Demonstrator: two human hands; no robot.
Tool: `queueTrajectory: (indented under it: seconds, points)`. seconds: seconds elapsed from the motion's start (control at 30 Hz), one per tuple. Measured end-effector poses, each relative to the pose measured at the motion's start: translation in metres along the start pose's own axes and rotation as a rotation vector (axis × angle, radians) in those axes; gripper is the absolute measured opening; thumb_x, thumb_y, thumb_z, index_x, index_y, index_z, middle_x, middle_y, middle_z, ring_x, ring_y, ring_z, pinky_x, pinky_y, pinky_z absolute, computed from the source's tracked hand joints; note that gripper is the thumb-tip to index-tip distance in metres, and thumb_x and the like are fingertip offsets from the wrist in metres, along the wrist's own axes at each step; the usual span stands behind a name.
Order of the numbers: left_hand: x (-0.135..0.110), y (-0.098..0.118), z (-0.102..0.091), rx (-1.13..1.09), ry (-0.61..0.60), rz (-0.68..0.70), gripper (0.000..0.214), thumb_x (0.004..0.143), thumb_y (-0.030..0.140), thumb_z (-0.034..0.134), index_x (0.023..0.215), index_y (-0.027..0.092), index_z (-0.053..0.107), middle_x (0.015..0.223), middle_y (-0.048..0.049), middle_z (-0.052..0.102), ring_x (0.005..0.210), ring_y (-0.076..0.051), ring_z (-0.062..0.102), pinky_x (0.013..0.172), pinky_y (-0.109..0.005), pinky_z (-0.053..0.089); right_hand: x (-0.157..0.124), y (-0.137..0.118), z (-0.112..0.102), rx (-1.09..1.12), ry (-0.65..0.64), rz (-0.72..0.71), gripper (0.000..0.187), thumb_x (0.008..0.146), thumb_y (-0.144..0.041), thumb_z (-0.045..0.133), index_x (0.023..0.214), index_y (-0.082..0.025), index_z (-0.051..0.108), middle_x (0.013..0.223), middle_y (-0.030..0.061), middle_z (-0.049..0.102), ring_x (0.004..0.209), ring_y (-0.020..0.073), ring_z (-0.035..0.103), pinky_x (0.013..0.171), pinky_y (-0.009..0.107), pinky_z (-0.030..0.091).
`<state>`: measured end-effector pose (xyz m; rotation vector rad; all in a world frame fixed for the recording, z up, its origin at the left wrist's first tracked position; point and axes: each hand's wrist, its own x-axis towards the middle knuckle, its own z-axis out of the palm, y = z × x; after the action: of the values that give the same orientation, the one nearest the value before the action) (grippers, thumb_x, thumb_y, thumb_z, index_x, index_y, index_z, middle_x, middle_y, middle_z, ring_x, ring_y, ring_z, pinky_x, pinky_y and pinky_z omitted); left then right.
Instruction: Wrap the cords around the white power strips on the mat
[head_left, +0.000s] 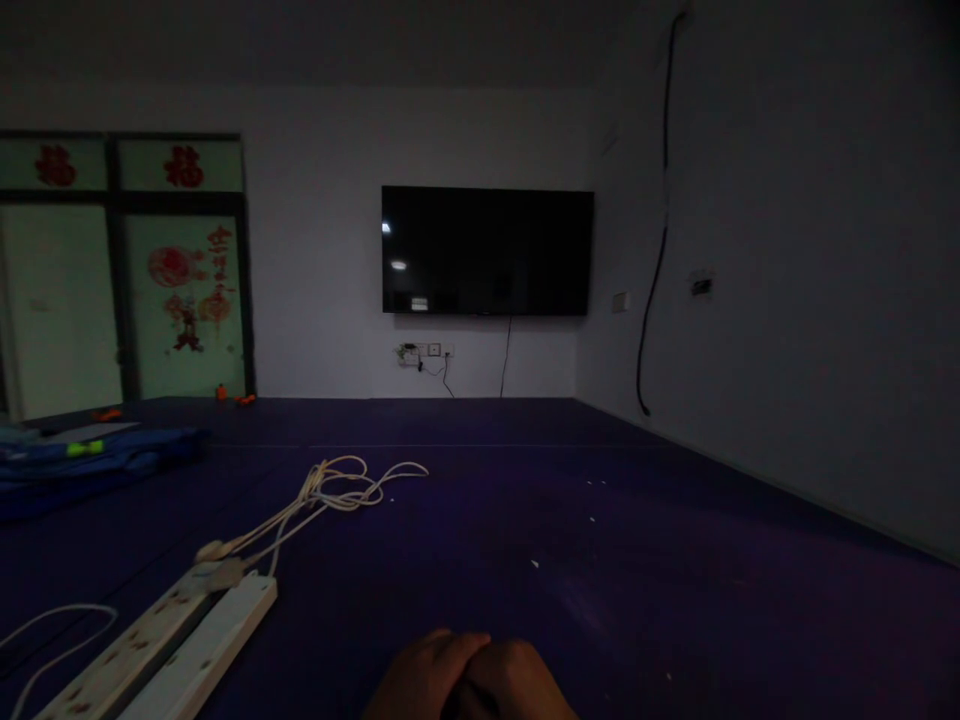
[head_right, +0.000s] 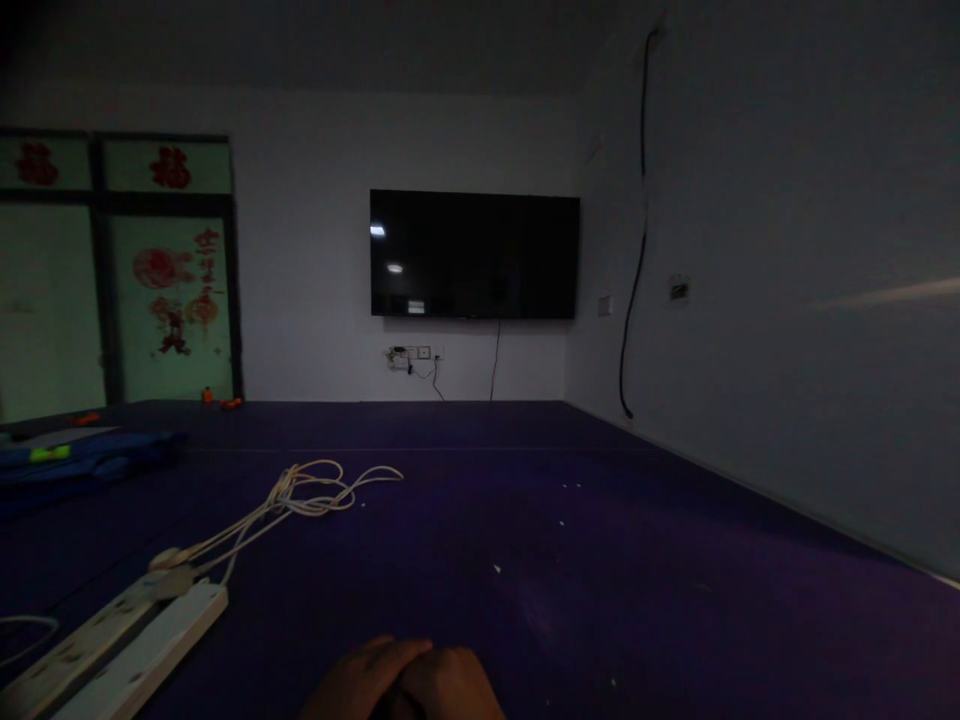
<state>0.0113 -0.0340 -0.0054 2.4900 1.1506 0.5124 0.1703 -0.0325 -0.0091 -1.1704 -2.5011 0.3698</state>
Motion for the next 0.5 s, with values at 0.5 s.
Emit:
queueTrajectory:
  seconds: [0.5]
  points:
    - [0.001, 0.003, -0.004, -0.005, -0.012, 0.009, 0.057, 0.073, 0.024, 0.054, 0.129, 0.024, 0.048, 0.120, -0.0079, 0.062, 0.109, -0.022, 0.057, 0.096, -0.031, 0.042, 0.004, 0.002, -0.003, -0.113, -0.076, 0.021, 0.021, 0.072, -0.009, 0.052, 0.080, -0.015, 0.071, 0.077, 0.0055, 0.073, 0.064, 0.0131, 0.064, 0.049, 0.016, 0.034]
